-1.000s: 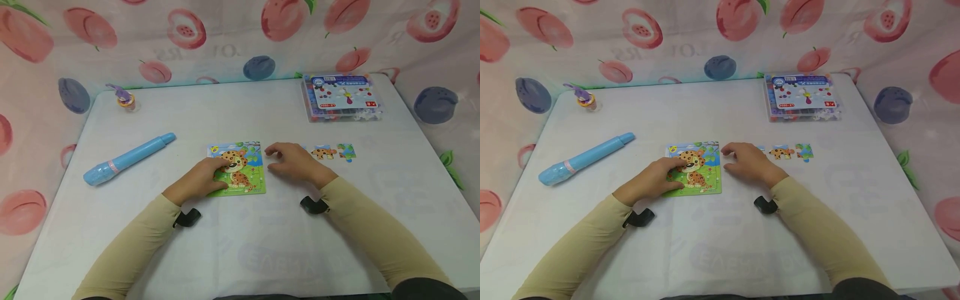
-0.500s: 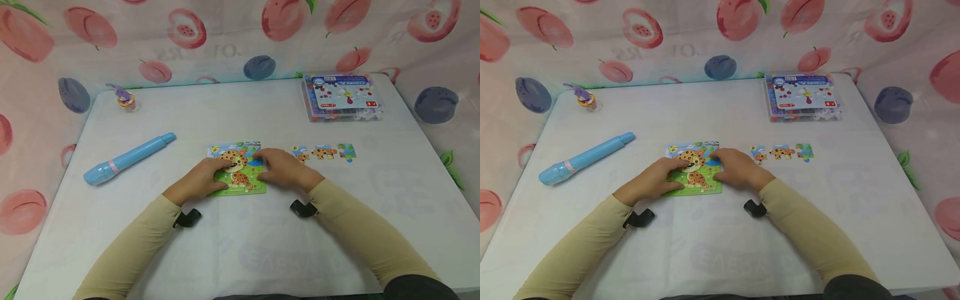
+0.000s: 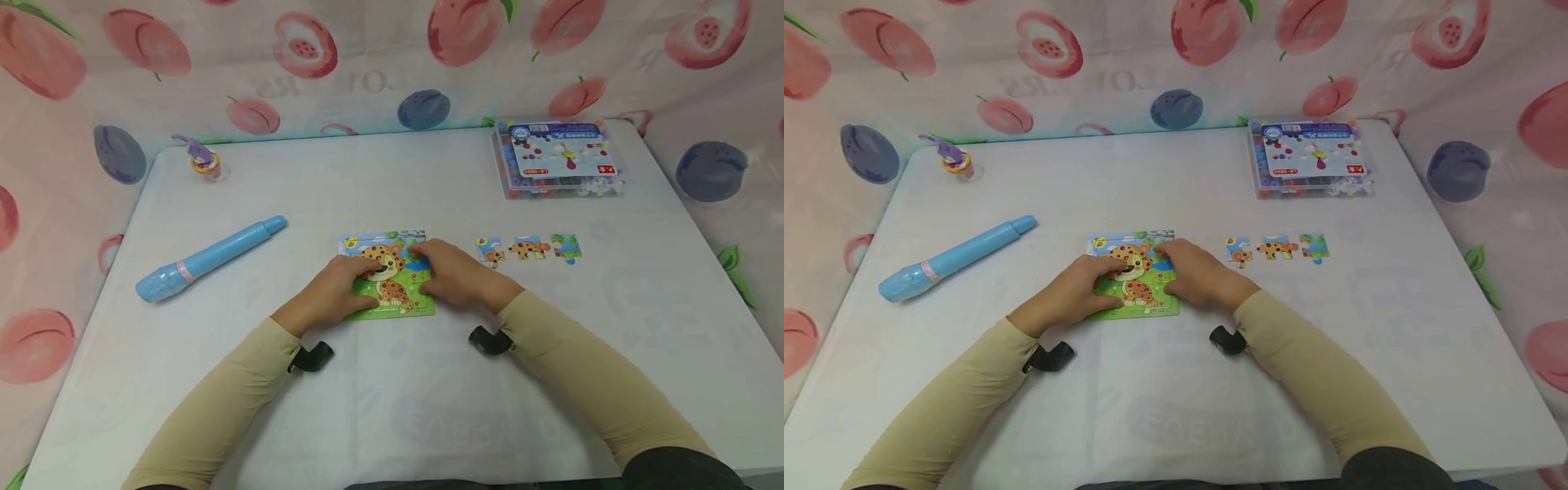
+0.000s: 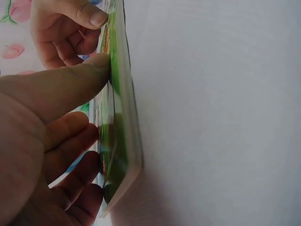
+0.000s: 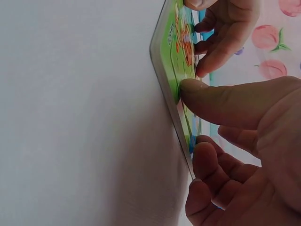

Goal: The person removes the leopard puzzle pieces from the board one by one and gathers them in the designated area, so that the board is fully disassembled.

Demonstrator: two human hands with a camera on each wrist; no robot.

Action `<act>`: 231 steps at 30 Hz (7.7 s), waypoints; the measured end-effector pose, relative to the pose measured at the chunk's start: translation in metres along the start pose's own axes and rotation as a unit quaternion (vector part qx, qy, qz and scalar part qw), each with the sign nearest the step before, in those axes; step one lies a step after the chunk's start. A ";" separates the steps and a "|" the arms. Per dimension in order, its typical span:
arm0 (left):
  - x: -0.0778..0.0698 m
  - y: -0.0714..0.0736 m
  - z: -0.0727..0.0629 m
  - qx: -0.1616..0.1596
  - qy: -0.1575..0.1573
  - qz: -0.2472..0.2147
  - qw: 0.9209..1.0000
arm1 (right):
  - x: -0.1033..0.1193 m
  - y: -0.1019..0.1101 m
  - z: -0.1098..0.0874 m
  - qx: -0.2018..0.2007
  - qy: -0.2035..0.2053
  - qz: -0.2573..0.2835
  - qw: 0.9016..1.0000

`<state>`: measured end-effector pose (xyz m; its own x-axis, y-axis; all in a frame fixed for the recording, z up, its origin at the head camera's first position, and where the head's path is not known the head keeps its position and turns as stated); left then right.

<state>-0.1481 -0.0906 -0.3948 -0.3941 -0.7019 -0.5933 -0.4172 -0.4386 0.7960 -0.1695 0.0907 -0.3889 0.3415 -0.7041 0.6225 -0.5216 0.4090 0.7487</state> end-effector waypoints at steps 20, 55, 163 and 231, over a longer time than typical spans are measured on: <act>-0.001 0.001 0.000 0.002 0.004 0.001 1.000 | 0.003 -0.001 0.000 -0.008 0.021 -0.026 0.999; -0.003 0.003 0.001 -0.008 -0.007 0.004 1.000 | -0.015 0.031 -0.015 -0.047 0.010 -0.018 0.999; 0.000 0.001 -0.002 0.001 0.009 -0.014 1.000 | -0.033 0.051 -0.050 -0.048 -0.011 -0.014 0.999; 0.006 0.006 -0.002 -0.001 0.052 -0.019 0.998 | 0.025 -0.010 0.021 -0.023 0.035 -0.079 0.996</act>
<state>-0.1512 -0.0986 -0.3938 -0.2912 -0.7392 -0.6072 -0.4286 -0.4667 0.7736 -0.1721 0.0565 -0.3859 0.4710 -0.7202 0.5094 -0.4208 0.3241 0.8473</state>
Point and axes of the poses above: each hand's wrist, its own z-axis towards the middle knuckle, its own y-axis out of the back of the hand, x = y × z, the point moved 6 cm from there along z, towards the middle knuckle, and after that the axes turned 1 degree about z, right-handed, at the moved point
